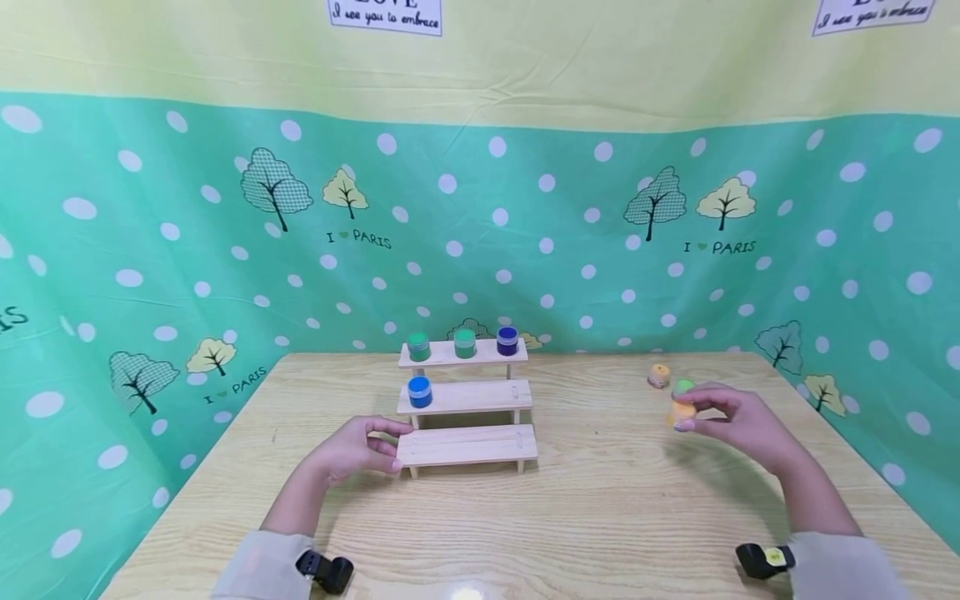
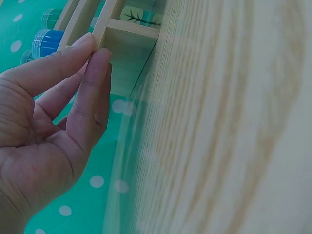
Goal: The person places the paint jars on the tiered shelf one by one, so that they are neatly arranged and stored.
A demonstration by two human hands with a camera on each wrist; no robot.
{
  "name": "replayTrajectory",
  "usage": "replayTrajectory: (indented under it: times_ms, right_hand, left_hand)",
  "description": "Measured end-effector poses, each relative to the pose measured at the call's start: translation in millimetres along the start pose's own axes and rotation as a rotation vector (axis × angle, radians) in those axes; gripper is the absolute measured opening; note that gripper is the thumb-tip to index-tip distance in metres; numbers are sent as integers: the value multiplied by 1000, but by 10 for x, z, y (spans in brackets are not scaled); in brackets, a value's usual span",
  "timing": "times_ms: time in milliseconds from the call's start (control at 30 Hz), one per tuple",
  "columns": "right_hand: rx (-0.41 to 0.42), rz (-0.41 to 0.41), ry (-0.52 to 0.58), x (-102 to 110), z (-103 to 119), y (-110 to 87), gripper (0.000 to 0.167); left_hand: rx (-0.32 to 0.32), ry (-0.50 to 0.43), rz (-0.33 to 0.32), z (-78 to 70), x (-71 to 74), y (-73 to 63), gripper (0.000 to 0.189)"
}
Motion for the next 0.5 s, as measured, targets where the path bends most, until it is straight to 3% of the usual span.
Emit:
replayTrajectory:
  times_ms: [500]
  right_hand:
    - [147, 57, 126, -291, 367, 78, 34]
  left_hand:
    - [-4, 1, 5, -3, -9, 1, 60]
Point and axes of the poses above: each hand's wrist, its own y-axis towards the middle knuckle, its own x-axis out of the back of the hand, z = x × y, the point moved 8 cm from there along y, towards the middle knuckle, and after that the axes turned 4 degrees about y, right-handed, at the moved point
